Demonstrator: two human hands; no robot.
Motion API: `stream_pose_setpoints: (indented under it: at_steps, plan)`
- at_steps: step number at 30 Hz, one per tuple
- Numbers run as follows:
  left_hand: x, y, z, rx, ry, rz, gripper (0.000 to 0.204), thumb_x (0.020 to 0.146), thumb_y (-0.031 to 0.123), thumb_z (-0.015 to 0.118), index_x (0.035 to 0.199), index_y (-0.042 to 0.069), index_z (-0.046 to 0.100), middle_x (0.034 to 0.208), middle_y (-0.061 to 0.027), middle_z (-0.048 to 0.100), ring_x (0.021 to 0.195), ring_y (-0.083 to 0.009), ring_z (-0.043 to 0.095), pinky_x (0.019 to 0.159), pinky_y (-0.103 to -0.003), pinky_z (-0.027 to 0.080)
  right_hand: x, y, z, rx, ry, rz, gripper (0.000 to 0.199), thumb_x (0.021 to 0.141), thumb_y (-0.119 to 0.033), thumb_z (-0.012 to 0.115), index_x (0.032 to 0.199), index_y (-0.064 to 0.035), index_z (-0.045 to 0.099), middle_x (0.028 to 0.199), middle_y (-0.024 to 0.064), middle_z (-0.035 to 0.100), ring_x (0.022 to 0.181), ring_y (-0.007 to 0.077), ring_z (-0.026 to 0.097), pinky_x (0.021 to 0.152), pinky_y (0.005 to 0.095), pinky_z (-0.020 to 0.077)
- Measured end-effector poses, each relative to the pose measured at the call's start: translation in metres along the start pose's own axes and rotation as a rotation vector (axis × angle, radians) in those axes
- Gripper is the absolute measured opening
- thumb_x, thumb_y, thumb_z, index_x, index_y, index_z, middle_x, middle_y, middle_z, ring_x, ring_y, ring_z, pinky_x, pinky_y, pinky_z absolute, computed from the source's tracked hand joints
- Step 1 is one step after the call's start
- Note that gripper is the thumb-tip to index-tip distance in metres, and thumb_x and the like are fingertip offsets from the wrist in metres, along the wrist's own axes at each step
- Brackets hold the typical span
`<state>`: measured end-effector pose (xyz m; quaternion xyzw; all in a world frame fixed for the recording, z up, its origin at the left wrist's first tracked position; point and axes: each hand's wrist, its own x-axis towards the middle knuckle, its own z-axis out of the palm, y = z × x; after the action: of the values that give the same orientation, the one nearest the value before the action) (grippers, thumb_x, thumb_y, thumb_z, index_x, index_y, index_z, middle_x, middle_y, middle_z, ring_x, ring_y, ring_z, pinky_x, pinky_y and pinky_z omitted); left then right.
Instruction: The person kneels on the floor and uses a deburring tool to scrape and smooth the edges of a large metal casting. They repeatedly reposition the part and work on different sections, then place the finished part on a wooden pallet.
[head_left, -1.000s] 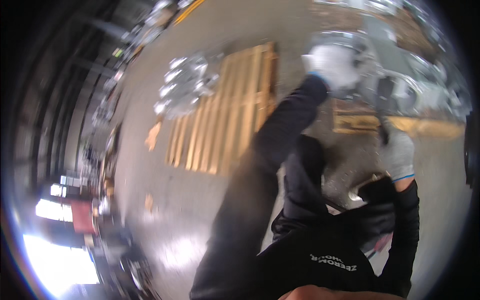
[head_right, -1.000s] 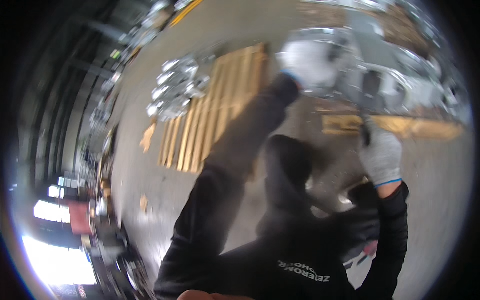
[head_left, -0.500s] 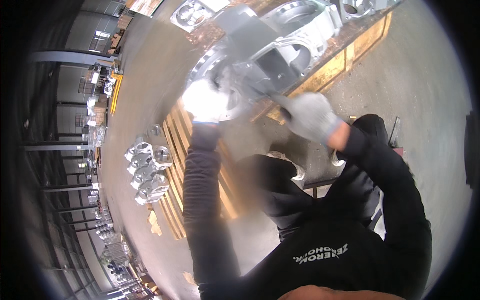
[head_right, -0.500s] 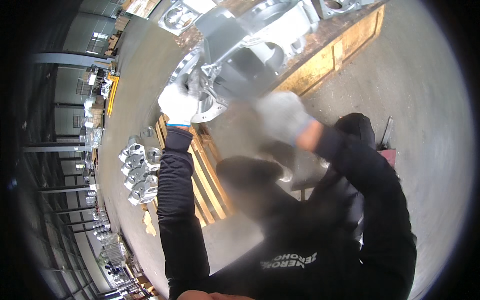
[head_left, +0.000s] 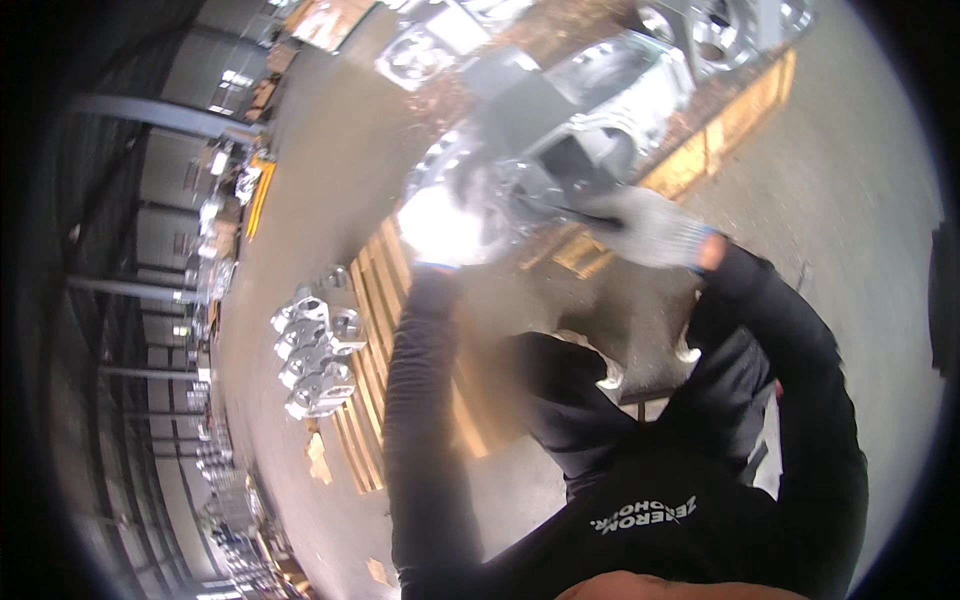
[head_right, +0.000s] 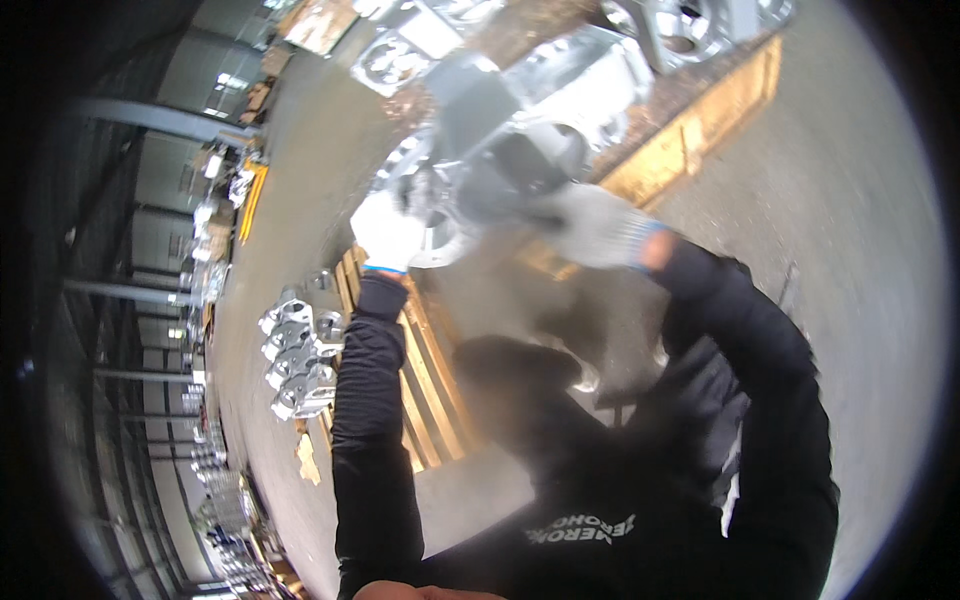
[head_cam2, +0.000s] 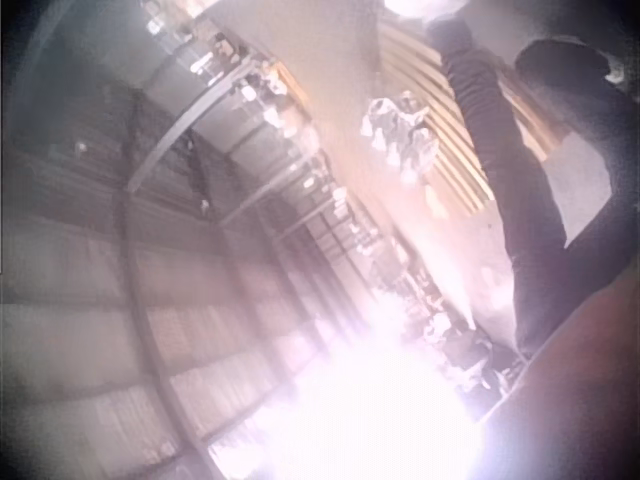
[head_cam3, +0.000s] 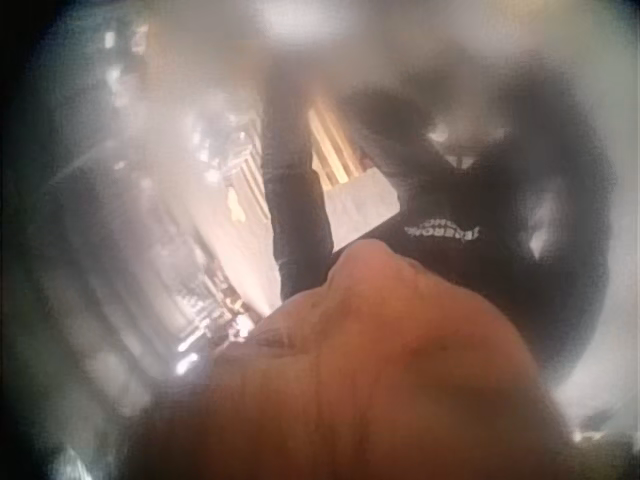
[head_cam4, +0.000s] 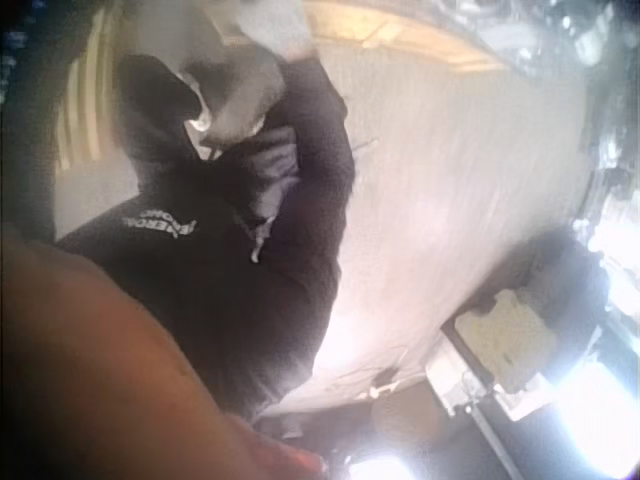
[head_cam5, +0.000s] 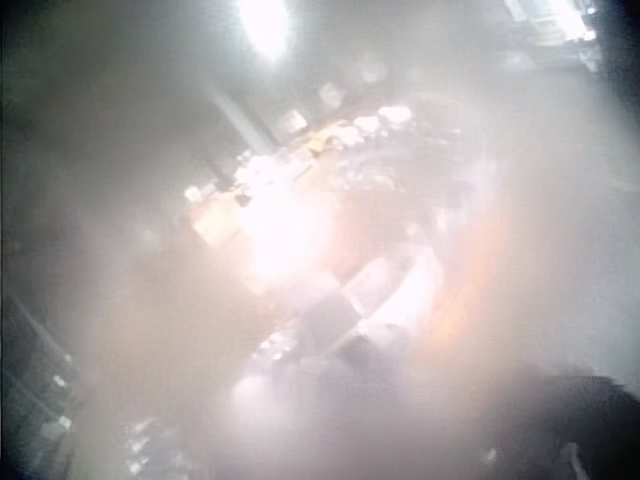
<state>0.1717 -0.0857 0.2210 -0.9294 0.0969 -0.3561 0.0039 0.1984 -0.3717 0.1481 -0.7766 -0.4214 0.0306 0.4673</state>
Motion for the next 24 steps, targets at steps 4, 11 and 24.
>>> stream_pose_setpoints:
  at_steps: [4, 11, 24]
  plan:
    - [-0.006, -0.007, 0.006, -0.028, -0.009, -0.014, 0.037, 0.095, 0.042, 0.066, 0.112, 0.011, 0.078, 0.099, -0.0182, 0.075, 0.084, -0.0374, 0.072, 0.077, -0.045, 0.058, 0.005, 0.009, 0.003, 0.208, -0.031, 0.182, 0.043, 0.101, -0.02, 0.067, 0.138, 0.0005, 0.066, 0.117, 0.0246, 0.075, 0.099, 0.0213, 0.074, 0.091, 0.0352, 0.0558]
    - [0.0, -0.005, -0.001, -0.001, 0.083, 0.159, 0.043, 0.096, 0.045, 0.064, 0.12, 0.012, 0.075, 0.113, -0.0134, 0.075, 0.101, -0.0319, 0.072, 0.09, -0.045, 0.056, 0.011, -0.004, 0.017, 0.35, -0.027, 0.299, 0.042, 0.104, -0.02, 0.062, 0.139, 0.0021, 0.065, 0.092, 0.0122, 0.069, 0.077, 0.0119, 0.061, 0.071, 0.0317, 0.05]
    - [0.0, 0.01, -0.012, -0.121, -0.128, -0.227, 0.032, 0.097, 0.041, 0.064, 0.115, 0.018, 0.078, 0.104, -0.0079, 0.078, 0.094, -0.0322, 0.074, 0.085, -0.044, 0.059, 0.01, -0.01, 0.043, 0.996, 0.042, 0.668, 0.046, 0.106, -0.028, 0.062, 0.147, -0.0093, 0.062, 0.071, -0.0104, 0.05, 0.052, 0.0016, 0.035, 0.046, 0.0214, 0.0209]
